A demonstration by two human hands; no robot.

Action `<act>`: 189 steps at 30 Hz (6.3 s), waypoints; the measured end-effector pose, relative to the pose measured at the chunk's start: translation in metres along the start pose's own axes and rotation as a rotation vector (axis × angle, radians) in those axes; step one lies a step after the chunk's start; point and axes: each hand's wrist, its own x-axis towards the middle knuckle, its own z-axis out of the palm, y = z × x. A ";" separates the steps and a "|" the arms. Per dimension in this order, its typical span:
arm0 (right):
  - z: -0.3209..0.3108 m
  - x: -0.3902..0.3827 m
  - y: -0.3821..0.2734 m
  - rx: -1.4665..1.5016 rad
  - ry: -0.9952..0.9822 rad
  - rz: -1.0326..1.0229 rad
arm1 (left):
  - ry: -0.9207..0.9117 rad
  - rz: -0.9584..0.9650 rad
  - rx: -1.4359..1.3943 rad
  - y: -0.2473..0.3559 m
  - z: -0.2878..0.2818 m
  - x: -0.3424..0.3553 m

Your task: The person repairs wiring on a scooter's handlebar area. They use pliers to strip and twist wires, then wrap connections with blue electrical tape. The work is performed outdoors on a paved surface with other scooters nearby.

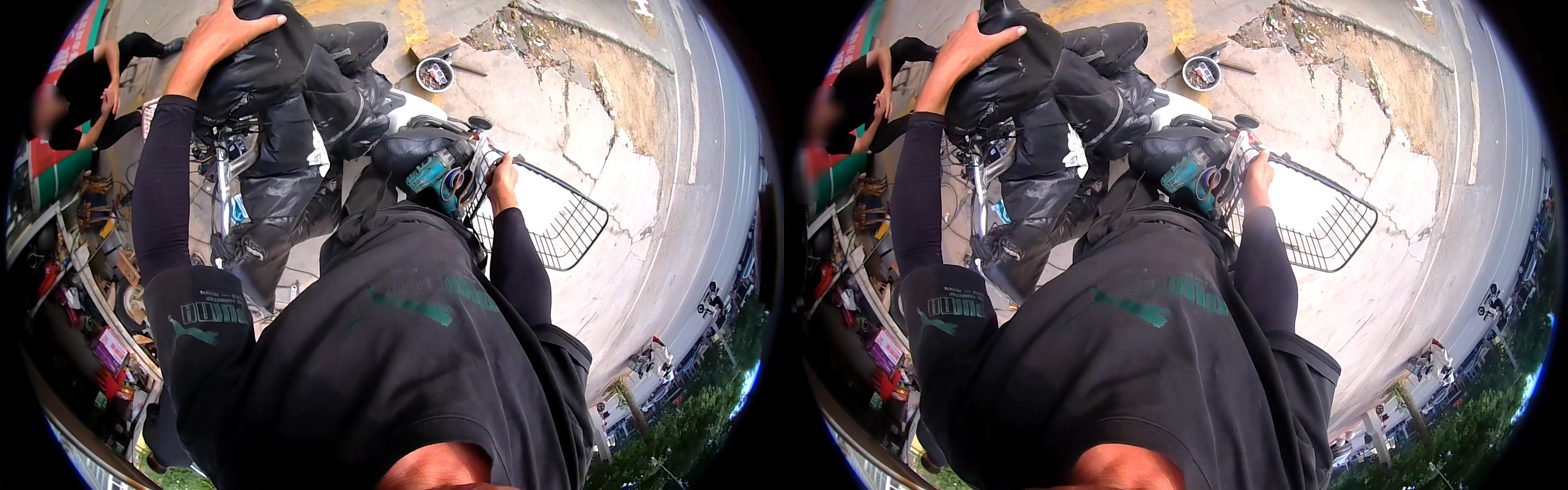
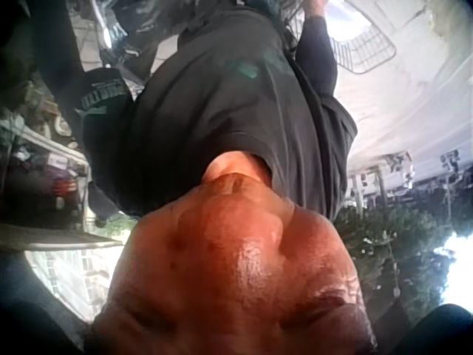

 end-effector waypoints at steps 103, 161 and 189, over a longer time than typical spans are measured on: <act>-0.003 -0.024 0.010 -0.215 -0.009 -0.123 | 0.245 0.260 0.100 -0.054 0.032 0.005; 0.028 -0.116 0.111 -0.721 0.271 -0.765 | -0.243 0.602 -0.488 0.174 0.375 -0.237; 0.016 -0.129 0.136 -0.118 -0.025 -0.514 | 0.048 0.595 -0.053 0.168 0.293 -0.193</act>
